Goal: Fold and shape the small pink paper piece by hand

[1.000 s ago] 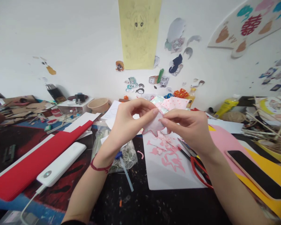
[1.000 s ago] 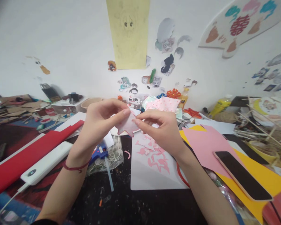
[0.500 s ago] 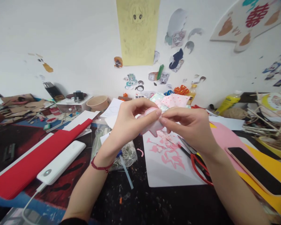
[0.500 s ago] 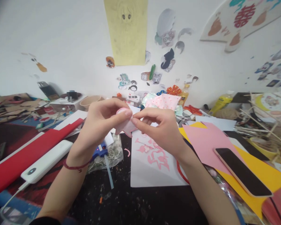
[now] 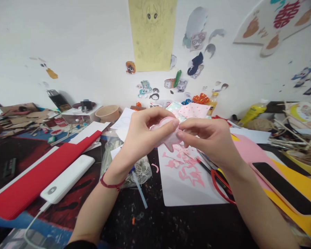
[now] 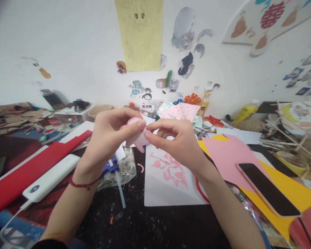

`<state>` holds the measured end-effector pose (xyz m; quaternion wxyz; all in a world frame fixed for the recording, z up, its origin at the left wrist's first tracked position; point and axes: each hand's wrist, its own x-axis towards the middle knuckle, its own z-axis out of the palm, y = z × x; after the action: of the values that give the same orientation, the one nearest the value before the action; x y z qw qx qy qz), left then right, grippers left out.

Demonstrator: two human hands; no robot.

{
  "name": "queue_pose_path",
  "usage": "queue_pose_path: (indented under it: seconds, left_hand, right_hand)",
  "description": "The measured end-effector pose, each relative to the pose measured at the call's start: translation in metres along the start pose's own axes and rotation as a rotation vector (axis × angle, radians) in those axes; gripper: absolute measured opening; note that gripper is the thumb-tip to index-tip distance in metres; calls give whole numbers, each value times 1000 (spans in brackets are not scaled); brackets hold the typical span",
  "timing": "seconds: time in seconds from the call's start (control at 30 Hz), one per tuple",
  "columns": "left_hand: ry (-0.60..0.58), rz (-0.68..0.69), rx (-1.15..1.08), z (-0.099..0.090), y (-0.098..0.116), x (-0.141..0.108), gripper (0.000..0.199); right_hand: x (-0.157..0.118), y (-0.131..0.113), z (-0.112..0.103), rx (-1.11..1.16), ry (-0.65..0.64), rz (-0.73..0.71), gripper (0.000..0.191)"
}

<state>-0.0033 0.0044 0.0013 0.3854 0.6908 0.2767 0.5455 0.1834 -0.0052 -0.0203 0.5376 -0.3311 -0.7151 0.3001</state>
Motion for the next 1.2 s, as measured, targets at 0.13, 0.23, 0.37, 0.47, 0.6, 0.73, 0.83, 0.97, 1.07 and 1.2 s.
queue_pose_path:
  seconds: [0.13, 0.23, 0.37, 0.47, 0.6, 0.73, 0.83, 0.97, 1.07, 1.2]
  left_hand:
    - [-40, 21, -42, -1, -1, 0, 7]
    - [-62, 33, -73, -2, -3, 1, 8]
    - [-46, 85, -23, -3, -5, 1, 9]
    - [-46, 105, -12, -3, -4, 0, 11]
    - [-67, 115, -48, -3, -3, -1, 11]
    - [-76, 155, -35, -3, -3, -1, 10]
    - [-92, 168, -24, -4, -3, -2, 10]
    - [-112, 167, -45, -4, -2, -2, 10]
    - [-124, 164, -68, -3, -1, -2, 11]
    - [-77, 219, 18, -3, -2, -2, 11]
  right_hand:
    - [1, -2, 1, 26, 0, -4, 4]
    - [0, -2, 1, 58, 1, -4, 4]
    - [-1, 0, 0, 68, 9, -16, 2]
    - [-2, 1, -1, 53, 16, -5, 3]
    - [-4, -2, 0, 45, 14, -4, 6]
    - [-5, -5, 2, 11, 49, -38, 4]
    - [-6, -6, 2, 5, 58, -77, 4]
    - [-6, -5, 2, 17, 44, -90, 5]
    - [-6, -5, 2, 6, 38, -84, 3]
    - [-6, -6, 2, 4, 60, -99, 6]
